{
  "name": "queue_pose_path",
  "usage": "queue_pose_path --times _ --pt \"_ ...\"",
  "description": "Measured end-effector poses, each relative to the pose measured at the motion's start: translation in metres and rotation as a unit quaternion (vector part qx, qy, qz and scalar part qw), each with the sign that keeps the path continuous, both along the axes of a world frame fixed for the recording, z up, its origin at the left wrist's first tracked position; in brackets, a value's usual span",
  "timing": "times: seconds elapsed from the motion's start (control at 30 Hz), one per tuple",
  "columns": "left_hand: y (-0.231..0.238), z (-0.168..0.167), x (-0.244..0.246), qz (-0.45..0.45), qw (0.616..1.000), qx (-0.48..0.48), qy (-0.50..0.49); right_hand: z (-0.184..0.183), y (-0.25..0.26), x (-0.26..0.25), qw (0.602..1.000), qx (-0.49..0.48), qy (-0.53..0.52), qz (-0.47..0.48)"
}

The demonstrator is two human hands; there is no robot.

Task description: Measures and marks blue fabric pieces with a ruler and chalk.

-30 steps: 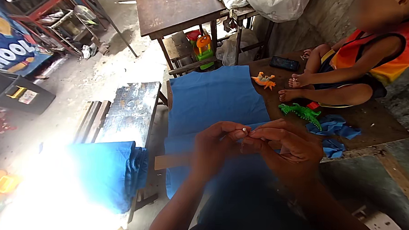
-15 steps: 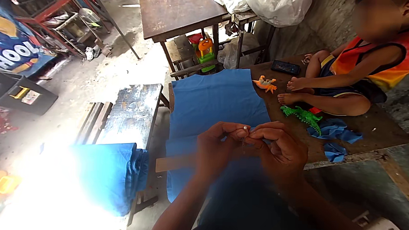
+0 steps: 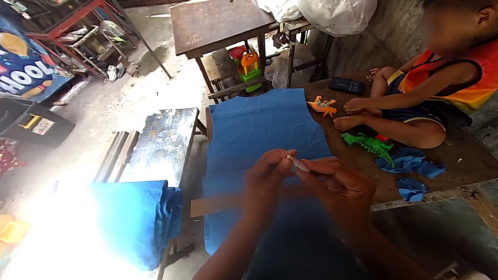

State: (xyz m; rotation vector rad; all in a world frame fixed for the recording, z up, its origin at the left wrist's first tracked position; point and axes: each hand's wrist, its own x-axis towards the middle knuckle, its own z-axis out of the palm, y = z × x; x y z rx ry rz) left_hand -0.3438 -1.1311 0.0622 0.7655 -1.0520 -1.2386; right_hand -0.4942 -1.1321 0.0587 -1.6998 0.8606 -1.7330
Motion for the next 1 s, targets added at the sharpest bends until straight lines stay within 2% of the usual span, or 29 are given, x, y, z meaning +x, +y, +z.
queue_pose_path --times 0.2,0.37,0.57,0.67,0.83,1.0 --pt "0.004 0.001 0.000 0.013 1.000 0.014 -0.018 -0.003 -0.006 0.002 0.979 -0.123 0.077 -0.143" --pt "0.005 0.008 0.001 0.036 0.998 0.042 -0.029 -0.004 -0.009 0.004 0.961 -0.174 0.120 -0.177" --pt "0.001 0.006 0.003 0.014 0.997 0.069 -0.011 -0.008 -0.010 0.005 0.945 -0.211 0.155 -0.195" --pt "0.000 0.005 0.003 0.023 0.998 0.058 -0.029 -0.008 -0.007 0.003 0.960 -0.172 0.142 -0.167" --pt "-0.001 0.005 0.002 0.006 0.998 0.046 -0.041 -0.006 -0.002 -0.002 0.998 -0.024 0.028 -0.046" --pt "-0.001 0.005 0.002 -0.021 0.998 0.035 -0.040 -0.003 0.003 -0.004 0.984 0.109 -0.108 0.095"
